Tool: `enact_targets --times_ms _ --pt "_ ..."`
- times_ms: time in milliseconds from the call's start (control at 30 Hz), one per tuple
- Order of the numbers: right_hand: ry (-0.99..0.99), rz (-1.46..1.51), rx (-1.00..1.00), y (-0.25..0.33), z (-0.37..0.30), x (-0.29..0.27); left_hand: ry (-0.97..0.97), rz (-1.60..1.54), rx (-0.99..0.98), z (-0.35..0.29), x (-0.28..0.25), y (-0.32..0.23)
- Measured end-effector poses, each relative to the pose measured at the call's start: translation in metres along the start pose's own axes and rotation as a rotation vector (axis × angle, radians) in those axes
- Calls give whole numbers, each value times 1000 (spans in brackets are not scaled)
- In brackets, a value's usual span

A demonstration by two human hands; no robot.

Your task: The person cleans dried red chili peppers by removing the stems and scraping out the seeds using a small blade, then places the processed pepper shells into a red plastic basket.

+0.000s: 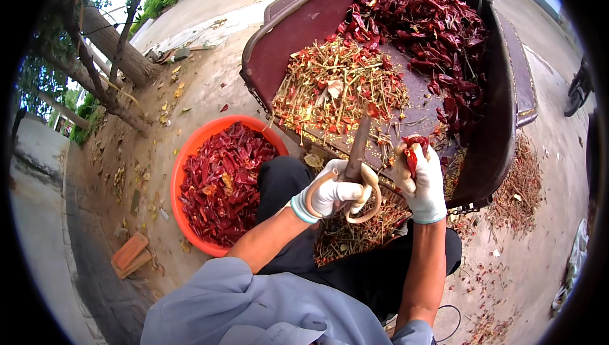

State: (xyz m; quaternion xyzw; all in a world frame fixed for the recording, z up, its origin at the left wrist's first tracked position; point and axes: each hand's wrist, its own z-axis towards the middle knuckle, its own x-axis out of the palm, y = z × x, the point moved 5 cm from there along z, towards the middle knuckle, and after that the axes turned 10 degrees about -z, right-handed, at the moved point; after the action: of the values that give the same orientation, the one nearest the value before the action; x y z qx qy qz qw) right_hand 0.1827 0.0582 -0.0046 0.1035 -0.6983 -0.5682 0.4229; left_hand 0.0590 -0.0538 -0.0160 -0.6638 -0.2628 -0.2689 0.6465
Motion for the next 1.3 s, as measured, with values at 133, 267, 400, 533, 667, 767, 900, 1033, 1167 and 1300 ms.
enact_targets --times_ms 133,267,400,533,667,767,900,1033,1167,1300 --pt "-266 -175 34 8 -1 -21 -193 -7 371 9 -32 -62" --pt "-225 -82 18 6 -3 -22 -417 1002 58 39 -49 -85" --pt "-172 97 46 -2 3 -20 -401 1978 106 74 -58 -107" --pt "-177 133 190 -11 6 -13 -314 2236 -64 107 -97 -110" --pt "-133 195 197 -12 6 -16 -231 2292 -168 130 -102 -114" --pt "-207 213 204 -15 3 -20 -218 2104 -44 152 -81 -129" --pt "-223 205 197 -17 2 -15 -268 2060 190 201 -97 -156" --pt "-223 162 223 -8 -5 -14 -359 1882 183 268 -134 -180" --pt "-257 127 306 -1 -12 -22 -400 1929 165 330 -172 -180" --pt "-268 145 367 -1 -19 -27 -456 1972 9 373 -216 -185"
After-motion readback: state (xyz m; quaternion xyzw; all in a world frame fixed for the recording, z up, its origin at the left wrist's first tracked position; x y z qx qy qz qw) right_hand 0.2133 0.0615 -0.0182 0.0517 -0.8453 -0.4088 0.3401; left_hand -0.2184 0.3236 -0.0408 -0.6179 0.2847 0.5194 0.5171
